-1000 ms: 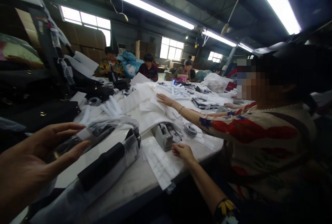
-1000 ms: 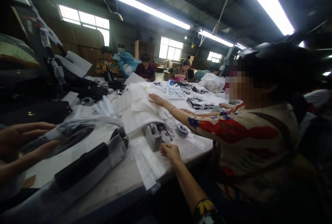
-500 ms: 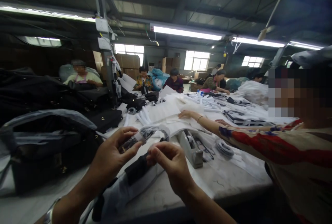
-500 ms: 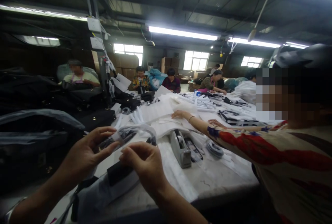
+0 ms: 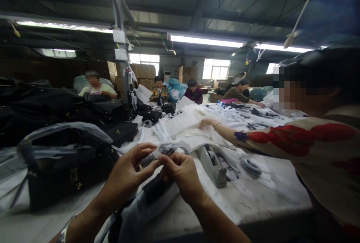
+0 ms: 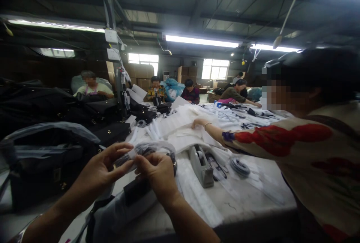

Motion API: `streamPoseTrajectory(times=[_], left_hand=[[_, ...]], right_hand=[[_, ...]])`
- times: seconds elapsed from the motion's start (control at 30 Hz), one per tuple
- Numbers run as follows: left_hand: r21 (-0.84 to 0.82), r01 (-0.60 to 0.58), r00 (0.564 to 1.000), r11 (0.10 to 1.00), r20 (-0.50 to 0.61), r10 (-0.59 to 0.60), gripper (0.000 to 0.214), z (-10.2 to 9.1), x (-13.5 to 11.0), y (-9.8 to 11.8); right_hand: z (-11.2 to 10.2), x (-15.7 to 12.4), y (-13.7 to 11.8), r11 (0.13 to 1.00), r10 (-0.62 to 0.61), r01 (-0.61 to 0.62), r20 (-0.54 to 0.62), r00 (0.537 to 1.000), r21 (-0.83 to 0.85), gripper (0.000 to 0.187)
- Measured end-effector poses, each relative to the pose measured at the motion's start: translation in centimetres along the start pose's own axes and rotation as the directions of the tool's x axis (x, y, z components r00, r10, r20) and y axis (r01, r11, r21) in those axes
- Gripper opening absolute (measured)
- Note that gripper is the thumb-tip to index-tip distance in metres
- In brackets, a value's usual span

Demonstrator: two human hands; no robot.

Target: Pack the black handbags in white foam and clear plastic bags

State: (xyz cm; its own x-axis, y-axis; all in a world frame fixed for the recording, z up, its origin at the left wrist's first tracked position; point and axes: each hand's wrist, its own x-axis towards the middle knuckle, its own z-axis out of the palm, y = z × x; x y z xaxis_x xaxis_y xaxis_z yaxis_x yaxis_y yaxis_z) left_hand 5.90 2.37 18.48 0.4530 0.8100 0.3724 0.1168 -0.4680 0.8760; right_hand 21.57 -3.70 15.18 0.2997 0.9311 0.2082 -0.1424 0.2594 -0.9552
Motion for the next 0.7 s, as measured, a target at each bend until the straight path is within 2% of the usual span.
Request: streamPoseTrajectory(times=[0.17,0.3,0.43,0.57,0.7], left_hand=[[-0.123,0.128,0.991,0.984,0.065,-0.121,0.052,0.2,0.0,0.2],[-0.222,0.183,0.983,0.958,0.067,-0.172,0.057,0.2,0.3,0.3],[-0.243,0.182,0.983,0.953,0.040,-0.177,0.061,0.2,0.6,0.0],[-0.208,0.157,0.988,0.965,0.030,-0.155,0.055,0.2,0.5,0.2],[-0.168,0.140,0.988,0.976,0.086,-0.127,0.052,0.1,0.2,0.6]], right_hand=[[0.0,0.8,1.7,0.994,0.056,-0.054,-0.016,0.998,0.097,0.053],[0.2,1.1,2.0,0.984,-0.012,-0.003,0.085,0.996,0.181,0.050],[0.1,1.0,1.6,0.998,-0.051,0.045,0.122,0.991,0.046,0.044],[0.0,0.9,1.2,0.998,-0.038,0.045,0.138,0.990,-0.049,0.036],[0.2,0.6,0.6,0.988,-0.064,0.073,0.067,0.996,-0.137,0.024]])
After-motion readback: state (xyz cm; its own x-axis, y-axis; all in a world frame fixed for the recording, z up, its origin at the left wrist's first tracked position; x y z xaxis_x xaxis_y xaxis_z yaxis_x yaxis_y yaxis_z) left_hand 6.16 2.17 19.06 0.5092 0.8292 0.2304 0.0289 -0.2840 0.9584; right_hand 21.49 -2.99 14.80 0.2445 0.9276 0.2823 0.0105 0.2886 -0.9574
